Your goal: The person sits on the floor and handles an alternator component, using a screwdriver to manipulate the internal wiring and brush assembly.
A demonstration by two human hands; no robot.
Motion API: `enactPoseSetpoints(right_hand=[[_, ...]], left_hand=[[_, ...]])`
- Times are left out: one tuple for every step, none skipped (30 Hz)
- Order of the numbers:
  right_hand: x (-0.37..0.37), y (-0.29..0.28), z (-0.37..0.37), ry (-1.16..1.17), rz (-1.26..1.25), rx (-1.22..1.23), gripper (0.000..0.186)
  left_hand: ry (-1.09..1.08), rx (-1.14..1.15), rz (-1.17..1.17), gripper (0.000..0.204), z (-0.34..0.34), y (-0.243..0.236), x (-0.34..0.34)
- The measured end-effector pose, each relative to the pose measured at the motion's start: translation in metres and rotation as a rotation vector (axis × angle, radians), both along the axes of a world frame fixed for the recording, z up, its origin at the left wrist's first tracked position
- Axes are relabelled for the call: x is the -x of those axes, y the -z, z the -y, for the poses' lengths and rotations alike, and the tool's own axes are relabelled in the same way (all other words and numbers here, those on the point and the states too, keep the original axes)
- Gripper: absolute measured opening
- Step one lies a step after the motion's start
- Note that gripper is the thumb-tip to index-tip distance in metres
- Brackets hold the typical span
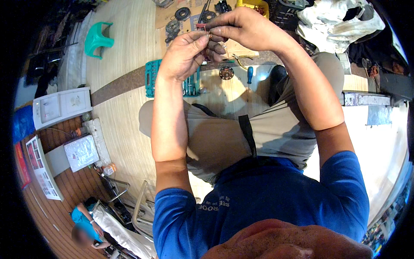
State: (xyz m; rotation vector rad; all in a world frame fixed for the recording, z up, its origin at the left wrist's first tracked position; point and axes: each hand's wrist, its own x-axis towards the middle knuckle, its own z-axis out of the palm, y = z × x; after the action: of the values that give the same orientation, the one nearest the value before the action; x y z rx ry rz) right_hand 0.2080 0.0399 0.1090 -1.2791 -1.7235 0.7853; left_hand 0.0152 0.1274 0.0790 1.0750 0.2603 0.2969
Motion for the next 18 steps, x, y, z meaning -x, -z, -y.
enactPoseSetpoints(right_hand=[[0.0,-0.001,0.0,-0.004,0.118,-0.006,0.027],[0.0,-0.002,0.001,-0.008,0.236,-0.011,0.027],[0.001,-0.002,0.002,-0.02,0.259,0.001,0.029],[0.003,0.0,0.001,-0.021,0.257,0.001,0.029],[0.004,0.003,0.0,-0.015,0.349,-0.041,0.03],[0.004,0.005,-0.001,-0.009,0.441,-0.083,0.031],[0.004,0.007,-0.002,-0.008,0.438,-0.057,0.033],[0.003,0.013,-0.003,-0.005,0.439,-0.059,0.033],[0.003,0.019,-0.005,0.017,0.31,-0.128,0.026],[0.001,0.024,-0.006,0.04,0.181,-0.195,0.022],[0.002,0.018,-0.004,0.0,0.076,-0.138,0.027],[0.003,0.017,-0.003,-0.005,0.077,-0.137,0.027],[0.004,0.016,-0.004,-0.029,-0.034,-0.114,0.03],[0.005,0.014,-0.003,-0.057,-0.141,-0.088,0.034],[0.006,0.009,-0.001,-0.11,-0.077,-0.108,0.036],[0.009,0.01,0.0,-0.121,-0.073,-0.104,0.036],[0.011,0.013,0.001,-0.098,-0.08,-0.128,0.035],[0.013,0.015,0.001,-0.075,-0.087,-0.152,0.034]], left_hand=[[0.003,0.045,0.013,0.034,0.001,-0.001,-0.001],[0.002,0.045,0.011,0.034,0.003,-0.002,-0.002],[-0.016,0.052,0.017,0.034,0.005,-0.004,-0.003],[-0.035,0.058,0.022,0.034,0.006,-0.004,-0.004],[-0.035,0.057,0.022,0.034,0.008,-0.003,-0.006],[-0.079,0.047,-0.016,0.032,0.009,0.001,-0.008],[-0.124,0.037,-0.053,0.03,0.008,0.004,-0.008],[-0.122,0.034,-0.053,0.03,0.006,0.006,-0.008],[-0.138,0.035,-0.063,0.026,0.004,0.007,-0.007],[-0.153,0.037,-0.073,0.021,0.001,0.009,-0.007],[-0.128,0.052,-0.047,0.019,0.002,0.006,-0.005],[-0.133,0.053,-0.045,0.019,-0.001,0.004,-0.002],[-0.08,0.036,-0.033,0.019,-0.004,0.003,0.002],[-0.03,0.02,-0.018,0.02,-0.005,0.0,0.004],[-0.067,0.002,-0.082,0.021,-0.003,-0.006,0.006],[-0.077,0.005,-0.078,0.021,-0.003,-0.004,0.008],[-0.073,-0.036,-0.113,0.02,-0.003,-0.005,0.009],[-0.069,-0.077,-0.149,0.02,-0.004,-0.006,0.009]])
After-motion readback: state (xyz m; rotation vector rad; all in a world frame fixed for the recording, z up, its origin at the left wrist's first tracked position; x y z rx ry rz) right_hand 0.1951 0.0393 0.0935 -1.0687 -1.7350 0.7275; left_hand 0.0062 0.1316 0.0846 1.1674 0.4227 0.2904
